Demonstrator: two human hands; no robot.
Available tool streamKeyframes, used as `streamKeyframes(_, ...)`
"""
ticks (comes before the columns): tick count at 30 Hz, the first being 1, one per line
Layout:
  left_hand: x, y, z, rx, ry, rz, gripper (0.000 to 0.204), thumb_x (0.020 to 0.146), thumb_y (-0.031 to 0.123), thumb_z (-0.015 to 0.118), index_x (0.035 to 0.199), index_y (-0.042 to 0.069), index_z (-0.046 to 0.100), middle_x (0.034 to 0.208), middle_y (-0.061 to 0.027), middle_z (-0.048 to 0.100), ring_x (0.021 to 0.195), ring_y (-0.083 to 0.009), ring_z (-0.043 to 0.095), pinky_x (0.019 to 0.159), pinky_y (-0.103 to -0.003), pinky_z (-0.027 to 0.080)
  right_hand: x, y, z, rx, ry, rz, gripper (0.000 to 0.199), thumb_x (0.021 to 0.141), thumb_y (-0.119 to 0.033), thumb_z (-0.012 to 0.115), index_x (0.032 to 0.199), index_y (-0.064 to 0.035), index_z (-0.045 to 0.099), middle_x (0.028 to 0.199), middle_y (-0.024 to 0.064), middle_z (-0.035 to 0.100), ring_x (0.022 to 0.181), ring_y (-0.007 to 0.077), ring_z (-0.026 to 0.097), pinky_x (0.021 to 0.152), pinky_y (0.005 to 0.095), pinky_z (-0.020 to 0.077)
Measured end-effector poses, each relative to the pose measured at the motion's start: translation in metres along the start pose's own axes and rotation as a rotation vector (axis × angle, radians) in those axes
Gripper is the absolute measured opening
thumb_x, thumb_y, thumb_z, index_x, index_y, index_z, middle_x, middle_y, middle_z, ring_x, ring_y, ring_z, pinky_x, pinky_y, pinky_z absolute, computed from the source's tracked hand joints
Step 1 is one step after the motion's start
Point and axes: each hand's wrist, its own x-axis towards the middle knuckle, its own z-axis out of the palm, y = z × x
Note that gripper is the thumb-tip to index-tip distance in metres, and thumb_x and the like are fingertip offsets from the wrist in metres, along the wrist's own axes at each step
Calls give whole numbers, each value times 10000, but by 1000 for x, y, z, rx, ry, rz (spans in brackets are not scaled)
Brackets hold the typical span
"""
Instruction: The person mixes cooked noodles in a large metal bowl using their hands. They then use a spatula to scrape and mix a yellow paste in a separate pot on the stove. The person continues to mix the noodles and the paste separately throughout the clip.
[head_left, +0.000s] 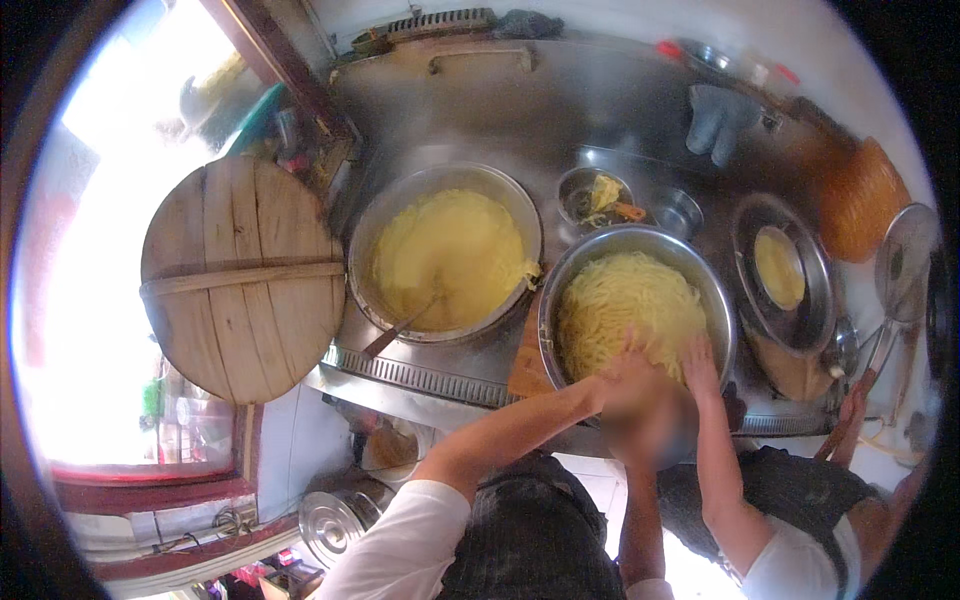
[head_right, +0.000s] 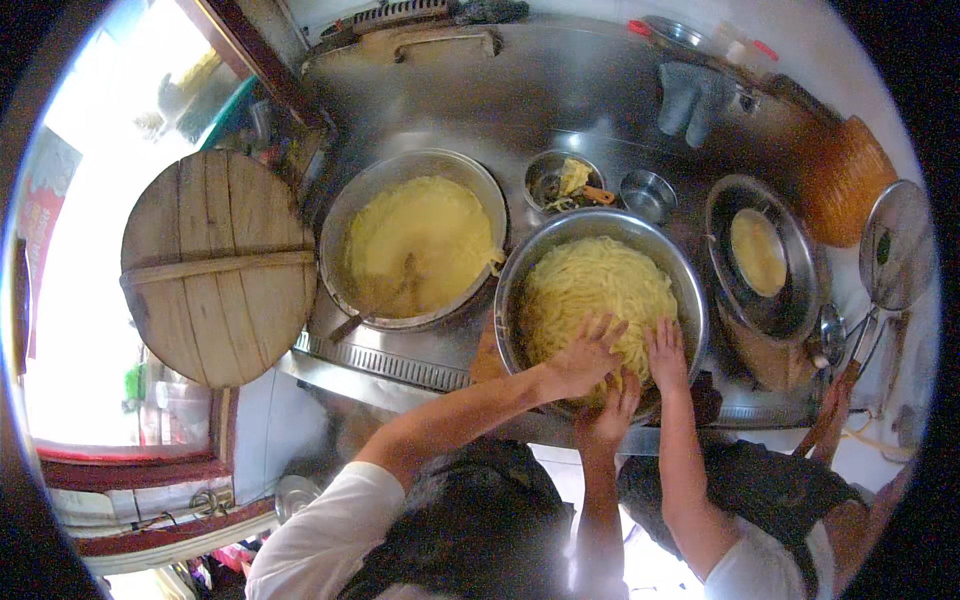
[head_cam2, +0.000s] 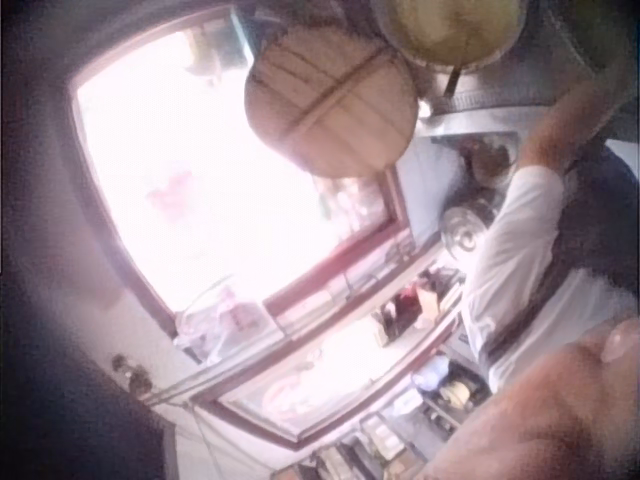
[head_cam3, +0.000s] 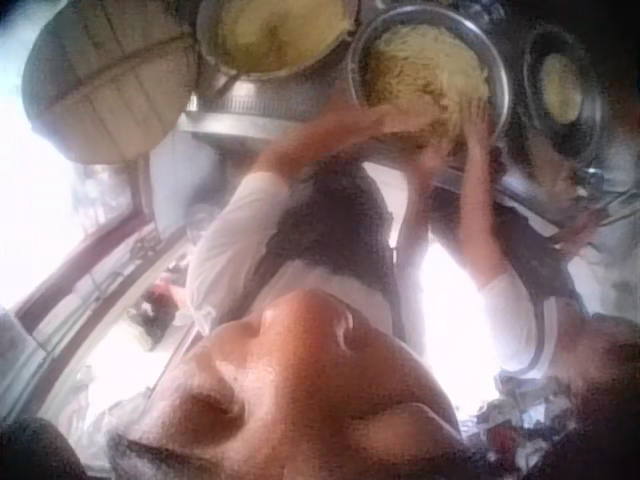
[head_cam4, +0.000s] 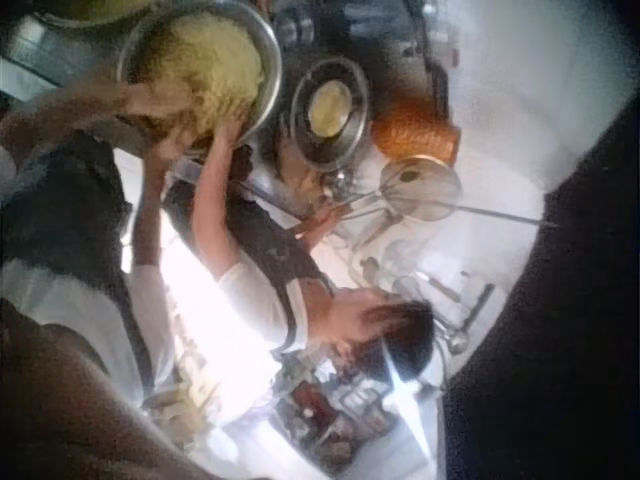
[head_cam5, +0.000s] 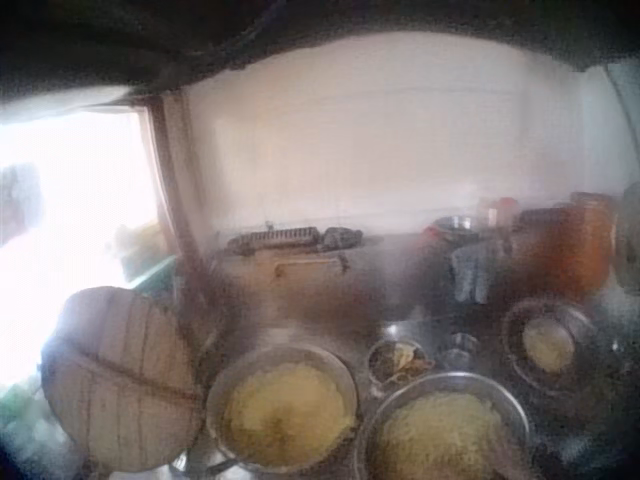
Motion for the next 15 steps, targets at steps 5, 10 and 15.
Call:
streamKeyframes(5,5,-27,0,-403,-583,-154,286,636,40,600,920,38,564,1127,-266,495,1077,-353,497,958,-385,384,-8,-42,0,-47,-186,28,599,666,-101,659,1206,7,426,1131,236,488,1029,399,483,881,432,407)
streamKeyframes(10,-9,-62,-26,-747,-278,-306,230,599,-43,582,821,15,586,1039,-220,551,1000,-365,534,867,-386,438,-3,-106,17,-269,-327,-17,464,658,-133,687,1093,-64,543,1069,168,542,974,374,515,840,436,436)
streamKeyframes(15,-43,-106,-75,-698,16,-177,300,598,-127,532,848,21,606,1050,-207,552,1021,-362,527,836,-341,454,-2,-106,38,-393,-228,-6,287,646,-67,623,933,-84,618,922,116,580,893,322,540,773,423,455)
